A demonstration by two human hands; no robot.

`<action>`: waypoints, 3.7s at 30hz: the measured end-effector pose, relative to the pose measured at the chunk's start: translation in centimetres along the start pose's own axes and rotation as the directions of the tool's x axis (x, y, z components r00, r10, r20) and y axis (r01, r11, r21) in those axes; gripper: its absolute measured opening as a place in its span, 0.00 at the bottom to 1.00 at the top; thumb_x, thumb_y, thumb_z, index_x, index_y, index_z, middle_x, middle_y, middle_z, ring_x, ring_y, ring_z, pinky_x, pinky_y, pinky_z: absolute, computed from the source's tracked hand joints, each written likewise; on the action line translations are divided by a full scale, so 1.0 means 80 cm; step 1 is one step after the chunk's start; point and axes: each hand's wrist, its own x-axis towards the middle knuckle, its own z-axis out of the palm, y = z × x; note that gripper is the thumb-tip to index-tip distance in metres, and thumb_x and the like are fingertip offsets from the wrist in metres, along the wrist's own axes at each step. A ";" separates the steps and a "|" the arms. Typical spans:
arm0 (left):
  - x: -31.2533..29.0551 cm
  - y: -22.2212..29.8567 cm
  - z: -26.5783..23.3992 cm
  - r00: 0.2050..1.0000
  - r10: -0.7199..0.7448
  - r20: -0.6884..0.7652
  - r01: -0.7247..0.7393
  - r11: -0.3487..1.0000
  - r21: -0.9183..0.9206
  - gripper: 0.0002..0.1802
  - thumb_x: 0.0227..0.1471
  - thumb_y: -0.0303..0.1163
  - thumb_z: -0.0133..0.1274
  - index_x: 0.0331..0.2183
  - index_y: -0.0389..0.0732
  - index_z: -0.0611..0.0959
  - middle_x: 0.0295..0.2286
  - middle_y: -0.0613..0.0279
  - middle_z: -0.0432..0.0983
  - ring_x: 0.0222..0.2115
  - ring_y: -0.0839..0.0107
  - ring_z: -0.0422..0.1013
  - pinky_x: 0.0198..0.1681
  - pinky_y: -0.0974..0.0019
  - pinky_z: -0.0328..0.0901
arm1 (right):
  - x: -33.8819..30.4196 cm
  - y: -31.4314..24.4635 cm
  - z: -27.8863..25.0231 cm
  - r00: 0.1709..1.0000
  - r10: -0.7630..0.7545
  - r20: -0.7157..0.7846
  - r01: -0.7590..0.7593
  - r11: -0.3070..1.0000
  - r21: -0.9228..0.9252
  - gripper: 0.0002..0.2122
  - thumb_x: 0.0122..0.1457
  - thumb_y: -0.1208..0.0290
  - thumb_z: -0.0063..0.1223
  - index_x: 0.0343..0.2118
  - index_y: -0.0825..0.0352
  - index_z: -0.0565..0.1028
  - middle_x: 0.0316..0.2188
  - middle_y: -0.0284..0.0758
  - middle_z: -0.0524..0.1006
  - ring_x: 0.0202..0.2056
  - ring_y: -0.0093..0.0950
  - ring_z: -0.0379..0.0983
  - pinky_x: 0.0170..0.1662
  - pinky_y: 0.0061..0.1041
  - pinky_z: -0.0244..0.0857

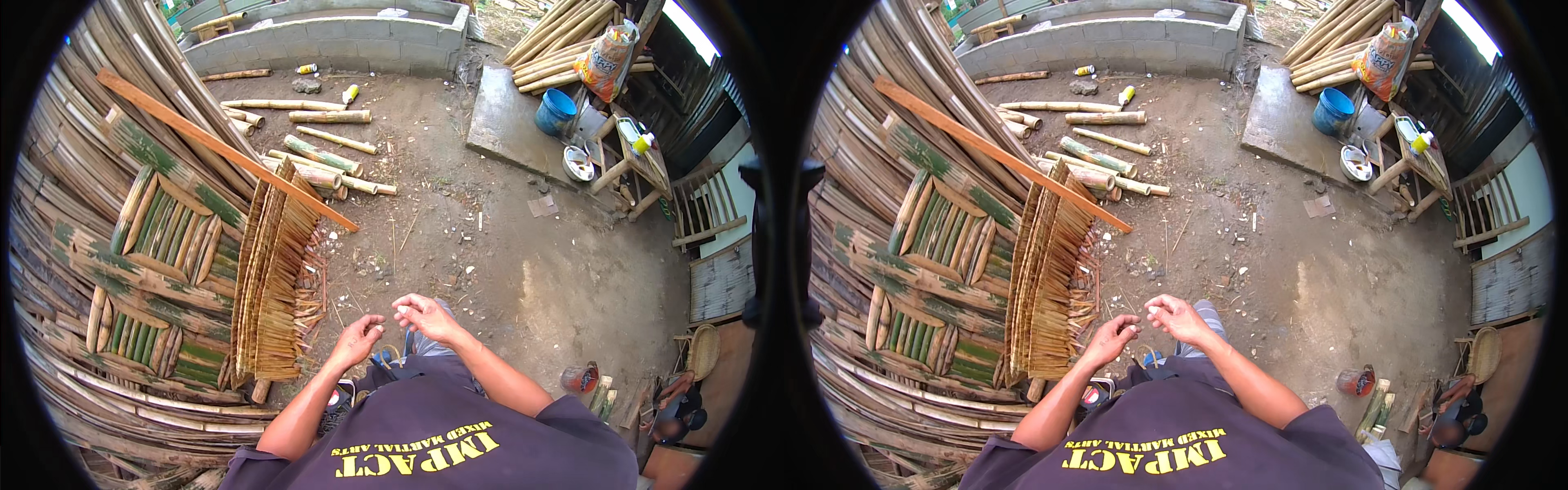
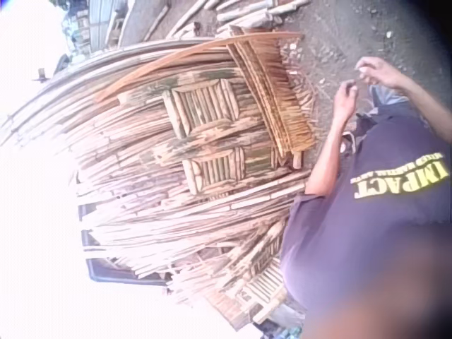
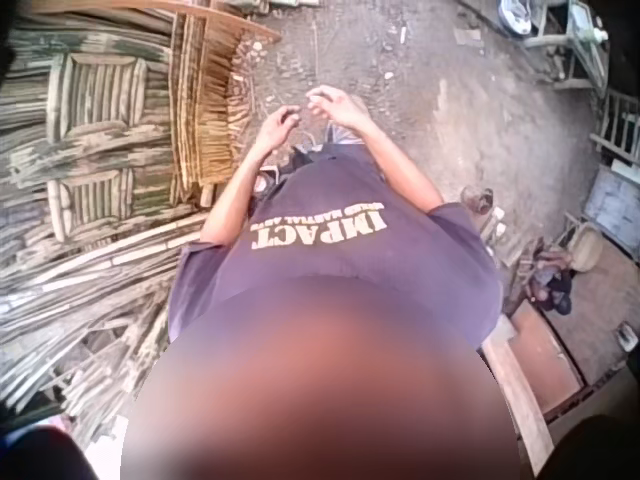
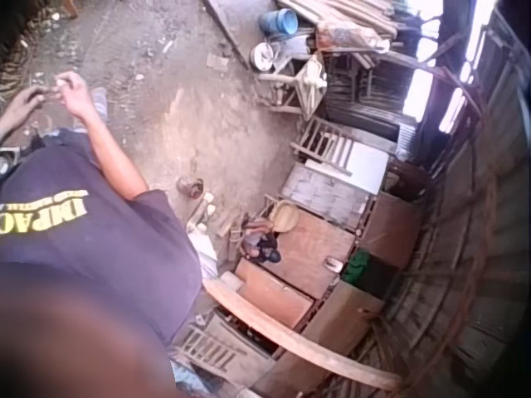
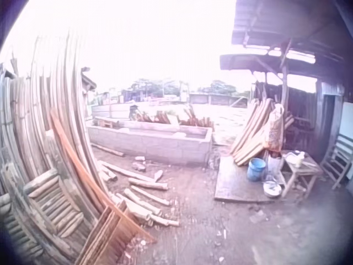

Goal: The person repeatedly picks up long bamboo poles from a stack, carries them across the workshop, and drops them onto a pile. The person then squats and uses a hand saw to cut a short bamboo segment.

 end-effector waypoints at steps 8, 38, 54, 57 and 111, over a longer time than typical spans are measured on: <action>0.363 0.123 -0.073 0.998 -0.055 0.014 0.056 0.998 -0.041 0.22 0.61 0.36 0.52 0.52 0.33 0.76 0.43 0.56 0.80 0.43 0.72 0.75 0.48 0.66 0.68 | 0.277 -0.101 -0.219 0.987 0.160 0.015 -0.161 0.985 0.056 0.15 0.68 0.61 0.47 0.51 0.65 0.73 0.39 0.30 0.78 0.37 0.19 0.74 0.39 0.22 0.70; 1.478 0.611 -0.667 0.999 -0.036 -0.026 0.035 0.998 -0.051 0.27 0.58 0.22 0.34 0.59 0.39 0.69 0.38 0.48 0.82 0.41 0.59 0.79 0.48 0.60 0.71 | 1.471 -0.774 -0.758 0.955 0.158 0.252 -0.124 0.982 -0.145 0.13 0.69 0.64 0.47 0.50 0.67 0.73 0.38 0.32 0.79 0.37 0.20 0.75 0.39 0.21 0.70; 1.854 0.701 -1.081 0.775 -0.174 -0.608 -0.116 0.906 -0.407 0.23 0.59 0.22 0.36 0.54 0.33 0.74 0.46 0.47 0.79 0.47 0.60 0.77 0.54 0.62 0.68 | 2.117 -1.169 -0.653 0.704 0.226 0.673 0.077 0.918 -0.389 0.12 0.68 0.66 0.48 0.49 0.66 0.74 0.37 0.32 0.78 0.37 0.19 0.73 0.39 0.22 0.69; 1.908 0.660 -1.193 0.777 -0.146 -0.613 -0.124 0.918 -0.376 0.20 0.61 0.26 0.37 0.52 0.33 0.75 0.44 0.49 0.80 0.44 0.63 0.79 0.51 0.63 0.69 | 2.225 -1.179 -0.576 0.646 0.277 0.711 0.025 0.924 -0.383 0.12 0.68 0.67 0.47 0.49 0.67 0.74 0.37 0.32 0.78 0.37 0.19 0.73 0.41 0.22 0.69; 2.124 0.096 -3.913 -0.111 -0.460 -0.881 -0.090 0.887 -0.452 0.13 0.59 0.33 0.46 0.44 0.38 0.78 0.30 0.51 0.79 0.30 0.62 0.76 0.37 0.60 0.68 | 4.091 -2.062 1.441 0.041 0.427 0.903 0.261 0.868 -0.422 0.11 0.69 0.70 0.46 0.47 0.69 0.75 0.32 0.30 0.77 0.31 0.18 0.72 0.38 0.20 0.70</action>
